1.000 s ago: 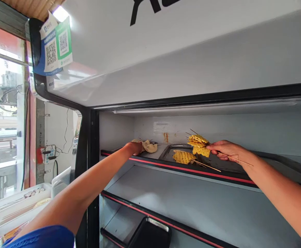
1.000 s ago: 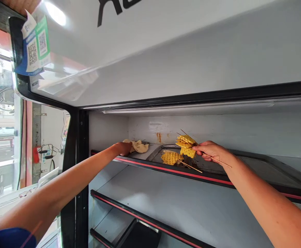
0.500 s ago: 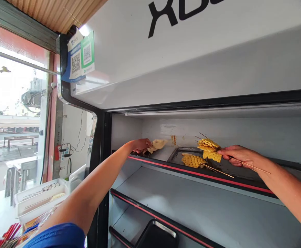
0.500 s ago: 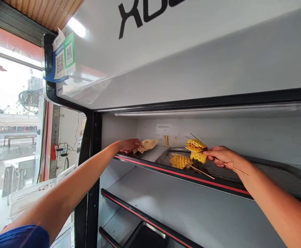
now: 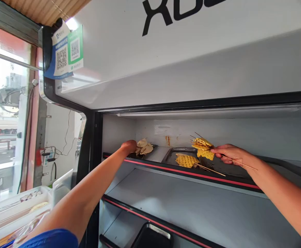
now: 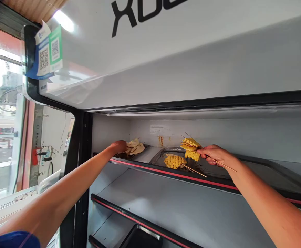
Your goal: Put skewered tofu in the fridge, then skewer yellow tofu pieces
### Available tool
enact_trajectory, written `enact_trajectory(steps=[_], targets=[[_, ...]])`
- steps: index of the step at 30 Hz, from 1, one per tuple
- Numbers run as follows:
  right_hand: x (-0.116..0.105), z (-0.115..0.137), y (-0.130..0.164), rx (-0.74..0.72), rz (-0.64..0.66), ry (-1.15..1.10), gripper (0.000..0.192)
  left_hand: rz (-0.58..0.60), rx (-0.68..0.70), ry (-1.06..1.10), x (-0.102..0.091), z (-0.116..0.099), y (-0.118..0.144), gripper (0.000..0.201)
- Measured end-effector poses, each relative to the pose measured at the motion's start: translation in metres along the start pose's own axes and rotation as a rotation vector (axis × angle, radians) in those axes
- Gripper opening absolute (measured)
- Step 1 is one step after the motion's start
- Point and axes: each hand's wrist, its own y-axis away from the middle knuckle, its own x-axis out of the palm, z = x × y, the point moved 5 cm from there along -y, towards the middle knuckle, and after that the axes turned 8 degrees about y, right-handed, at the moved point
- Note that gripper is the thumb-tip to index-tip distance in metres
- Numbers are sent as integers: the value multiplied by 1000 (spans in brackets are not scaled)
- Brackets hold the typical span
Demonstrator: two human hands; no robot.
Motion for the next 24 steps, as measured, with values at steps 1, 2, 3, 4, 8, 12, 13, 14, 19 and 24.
enact_trajectory(steps=[1,2,3,4,8,12,13,14,19,24], targets=[[1,2,1,4,6,-25,35,-4,-30,-27,-2,-1,1,31],[1,4,3,4,5,-42,35,-13,-56,-49,-5,-4,2,29],[1,5,4,1,1,-52,35,-31,-69,-69,-9,-9,5,28],[0,7,5,-1,-3,-57,36,-56,-69,-84,-14,-18,10,28],[-3,11,6,0,-31,-65,36,-163,153,-104,-22,-92,46,33],[-7,10,4,-6,-67,-95,31,-196,1036,-41,-4,-206,110,35],[-7,10,4,-8,-74,-102,29,-204,1127,-55,1,-225,119,32],[-7,10,4,-9,-79,-107,27,-211,1178,-68,5,-240,124,31],[-5,14,9,-10,-69,-104,28,-92,1173,-232,12,-276,114,17],[-4,14,10,-9,-49,-124,33,-266,1118,-318,-13,-266,114,22]])
